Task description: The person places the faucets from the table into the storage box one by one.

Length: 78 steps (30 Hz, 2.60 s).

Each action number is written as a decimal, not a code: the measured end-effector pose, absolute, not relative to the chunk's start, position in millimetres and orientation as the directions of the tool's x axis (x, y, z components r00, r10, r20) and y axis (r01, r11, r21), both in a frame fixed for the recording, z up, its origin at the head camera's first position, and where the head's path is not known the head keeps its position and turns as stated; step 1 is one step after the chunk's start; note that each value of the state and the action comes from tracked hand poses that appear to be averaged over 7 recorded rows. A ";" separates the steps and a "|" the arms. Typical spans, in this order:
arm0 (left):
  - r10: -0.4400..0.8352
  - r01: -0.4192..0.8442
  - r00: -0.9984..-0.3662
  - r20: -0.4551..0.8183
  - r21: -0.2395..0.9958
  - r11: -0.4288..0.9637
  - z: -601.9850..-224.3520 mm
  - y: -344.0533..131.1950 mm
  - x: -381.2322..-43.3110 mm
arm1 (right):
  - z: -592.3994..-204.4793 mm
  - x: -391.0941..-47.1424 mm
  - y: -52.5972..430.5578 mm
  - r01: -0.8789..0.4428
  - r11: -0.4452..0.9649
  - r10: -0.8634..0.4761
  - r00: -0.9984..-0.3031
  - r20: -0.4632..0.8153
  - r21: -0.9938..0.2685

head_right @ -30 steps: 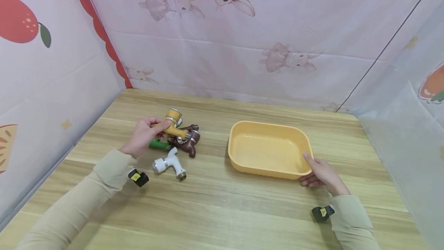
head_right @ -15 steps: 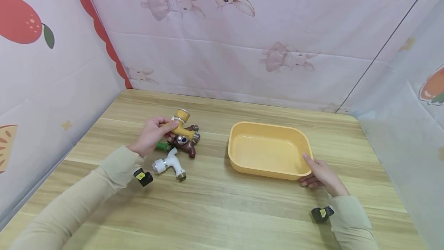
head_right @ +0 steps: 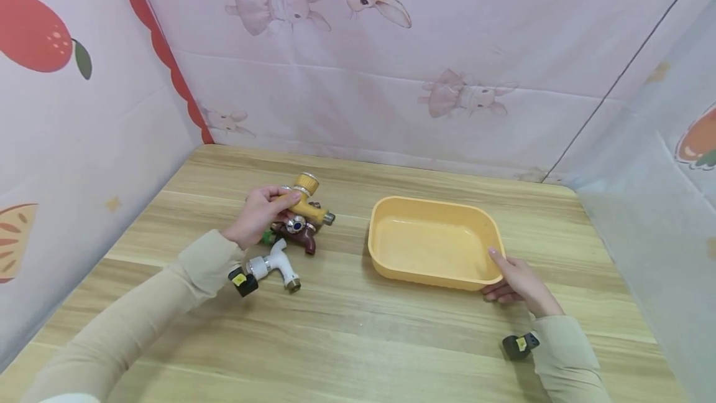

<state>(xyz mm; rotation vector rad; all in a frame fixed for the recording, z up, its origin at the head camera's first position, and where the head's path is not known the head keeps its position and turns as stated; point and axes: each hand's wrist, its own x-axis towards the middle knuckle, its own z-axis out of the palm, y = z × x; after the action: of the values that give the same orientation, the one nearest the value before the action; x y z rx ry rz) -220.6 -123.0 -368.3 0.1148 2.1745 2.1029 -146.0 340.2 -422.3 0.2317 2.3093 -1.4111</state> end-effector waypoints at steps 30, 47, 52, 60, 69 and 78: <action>0.225 0.032 -0.974 0.036 0.999 -0.021 -367.8 -72.3 -231.0 | -422.9 -149.1 342.1 0.348 0.456 -0.091 -0.897 -0.432 -0.819; 0.249 0.040 -0.967 0.049 0.998 -0.041 -361.4 -47.2 -232.8 | -424.8 -146.7 340.9 0.349 0.450 -0.091 -0.898 -0.431 -0.822; 0.245 0.049 -0.968 0.054 0.998 -0.026 -358.7 -38.4 -236.5 | -423.6 -148.8 342.3 0.348 0.456 -0.092 -0.897 -0.432 -0.819; 0.257 0.042 -0.965 0.046 0.999 -0.024 -356.3 -24.2 -240.3 | -422.5 -149.4 342.8 0.346 0.458 -0.089 -0.899 -0.429 -0.819; 0.303 0.024 -0.952 0.031 0.999 -0.027 -350.1 -12.5 -238.8 | -423.3 -143.2 339.6 0.340 0.452 -0.093 -0.902 -0.423 -0.825; 0.322 0.007 -0.947 0.011 1.000 -0.014 -344.0 1.4 -243.4 | -423.7 -143.0 337.9 0.346 0.457 -0.082 -0.901 -0.426 -0.820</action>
<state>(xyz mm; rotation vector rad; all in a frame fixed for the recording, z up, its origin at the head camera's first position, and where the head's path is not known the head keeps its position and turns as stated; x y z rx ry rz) -243.4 1.4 -344.0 0.3487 2.0342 2.0608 -143.0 337.9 -423.7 0.2221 2.3045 -1.4342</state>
